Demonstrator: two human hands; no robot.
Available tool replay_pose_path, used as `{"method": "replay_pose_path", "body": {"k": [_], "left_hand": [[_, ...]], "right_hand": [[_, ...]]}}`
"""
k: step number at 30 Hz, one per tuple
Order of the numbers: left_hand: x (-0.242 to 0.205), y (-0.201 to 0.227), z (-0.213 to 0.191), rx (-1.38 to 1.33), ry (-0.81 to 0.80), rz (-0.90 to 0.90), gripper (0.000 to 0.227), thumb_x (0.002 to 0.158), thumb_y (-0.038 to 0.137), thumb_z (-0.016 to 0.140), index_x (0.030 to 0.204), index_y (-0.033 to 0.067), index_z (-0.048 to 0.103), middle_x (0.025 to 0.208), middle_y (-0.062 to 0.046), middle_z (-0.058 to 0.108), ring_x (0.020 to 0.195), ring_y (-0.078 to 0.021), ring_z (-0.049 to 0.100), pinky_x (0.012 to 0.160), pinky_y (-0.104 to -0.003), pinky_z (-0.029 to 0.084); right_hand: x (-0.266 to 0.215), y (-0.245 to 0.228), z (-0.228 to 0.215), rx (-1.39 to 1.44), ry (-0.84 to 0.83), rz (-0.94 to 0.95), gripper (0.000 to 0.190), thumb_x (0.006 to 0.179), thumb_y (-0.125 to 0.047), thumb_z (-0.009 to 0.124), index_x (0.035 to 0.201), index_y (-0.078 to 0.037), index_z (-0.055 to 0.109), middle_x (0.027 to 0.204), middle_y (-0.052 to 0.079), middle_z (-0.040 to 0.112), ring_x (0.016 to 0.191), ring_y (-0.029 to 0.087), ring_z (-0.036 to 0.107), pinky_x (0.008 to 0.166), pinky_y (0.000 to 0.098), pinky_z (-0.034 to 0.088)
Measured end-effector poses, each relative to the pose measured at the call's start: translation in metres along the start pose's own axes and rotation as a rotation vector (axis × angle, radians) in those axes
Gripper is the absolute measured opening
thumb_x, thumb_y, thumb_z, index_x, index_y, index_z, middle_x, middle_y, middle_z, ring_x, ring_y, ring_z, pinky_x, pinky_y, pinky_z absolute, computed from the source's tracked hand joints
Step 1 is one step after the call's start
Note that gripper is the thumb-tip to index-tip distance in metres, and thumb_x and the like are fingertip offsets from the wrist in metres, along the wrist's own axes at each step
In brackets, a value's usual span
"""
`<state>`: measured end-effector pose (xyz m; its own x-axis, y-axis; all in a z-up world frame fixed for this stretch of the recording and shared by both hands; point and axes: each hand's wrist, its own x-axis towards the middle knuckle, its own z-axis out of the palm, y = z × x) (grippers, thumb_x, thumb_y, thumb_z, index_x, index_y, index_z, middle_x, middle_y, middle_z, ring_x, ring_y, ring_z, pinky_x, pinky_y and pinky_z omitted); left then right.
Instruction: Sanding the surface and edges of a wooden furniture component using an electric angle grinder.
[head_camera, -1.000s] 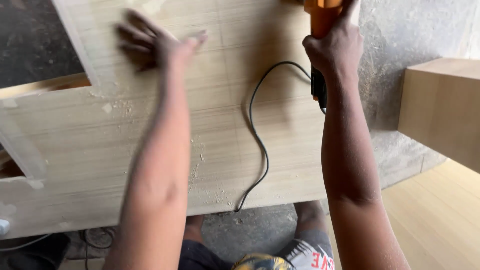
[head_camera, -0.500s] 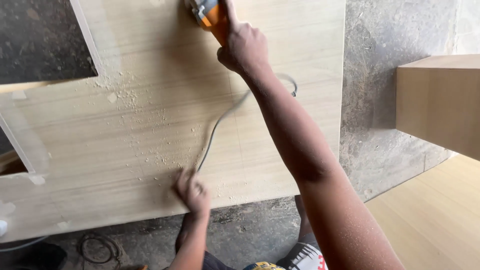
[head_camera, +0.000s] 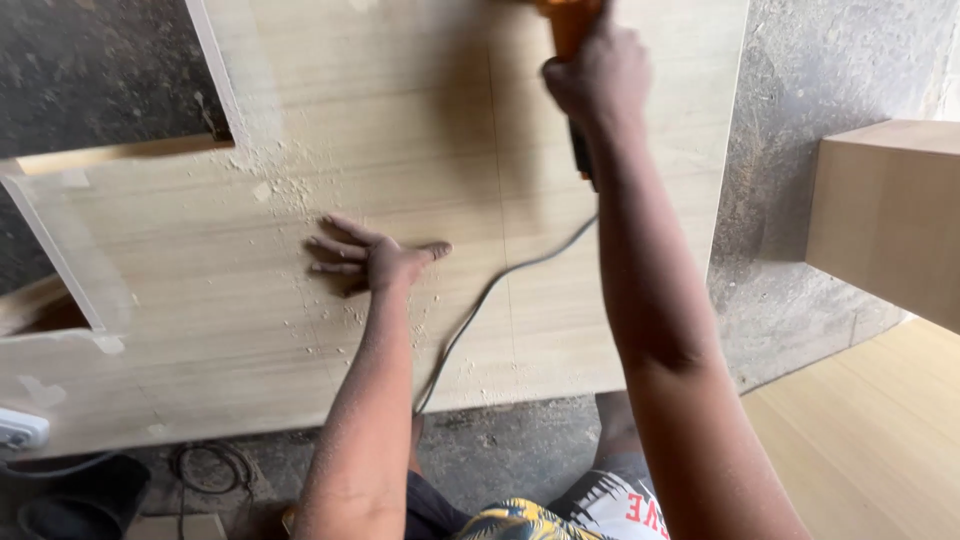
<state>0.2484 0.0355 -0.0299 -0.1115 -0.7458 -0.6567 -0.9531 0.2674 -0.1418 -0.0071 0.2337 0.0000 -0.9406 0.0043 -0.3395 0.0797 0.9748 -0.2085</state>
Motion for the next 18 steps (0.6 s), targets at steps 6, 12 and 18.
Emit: {"method": "replay_pose_path", "body": {"k": [6, 12, 18], "left_hand": [[-0.024, 0.021, -0.041, 0.074, -0.169, -0.083, 0.184, 0.042, 0.063, 0.103, 0.153, 0.0122, -0.035, 0.16, -0.027, -0.037, 0.148, -0.0533, -0.027, 0.118, -0.072, 0.008], [-0.014, 0.015, -0.025, 0.161, -0.082, -0.088, 0.19, 0.033, 0.077, 0.098, 0.154, 0.0147, -0.034, 0.164, -0.024, -0.031, 0.152, -0.0515, -0.019, 0.119, -0.069, 0.015], [-0.008, 0.01, -0.018, 0.174, -0.04, -0.092, 0.187, 0.037, 0.076, 0.099, 0.153, 0.0176, -0.036, 0.165, -0.022, -0.03, 0.154, -0.0517, -0.015, 0.121, -0.067, 0.014]], "right_hand": [[-0.005, -0.059, 0.018, 0.026, -0.048, -0.202, 0.095, 0.073, -0.022, 0.064, 0.157, -0.023, 0.019, 0.091, 0.025, 0.07, 0.082, 0.056, 0.066, 0.069, 0.0627, 0.053], [-0.041, 0.021, -0.015, 0.014, -0.104, -0.034, 0.11, 0.075, -0.026, 0.064, 0.164, -0.032, 0.0, 0.094, 0.027, 0.072, 0.083, 0.058, 0.066, 0.071, 0.064, 0.052], [-0.038, 0.136, -0.043, -0.008, 0.019, 0.119, 0.111, 0.08, -0.029, 0.072, 0.164, -0.025, -0.001, 0.095, 0.021, 0.075, 0.084, 0.047, 0.071, 0.07, 0.0563, 0.056]]}}
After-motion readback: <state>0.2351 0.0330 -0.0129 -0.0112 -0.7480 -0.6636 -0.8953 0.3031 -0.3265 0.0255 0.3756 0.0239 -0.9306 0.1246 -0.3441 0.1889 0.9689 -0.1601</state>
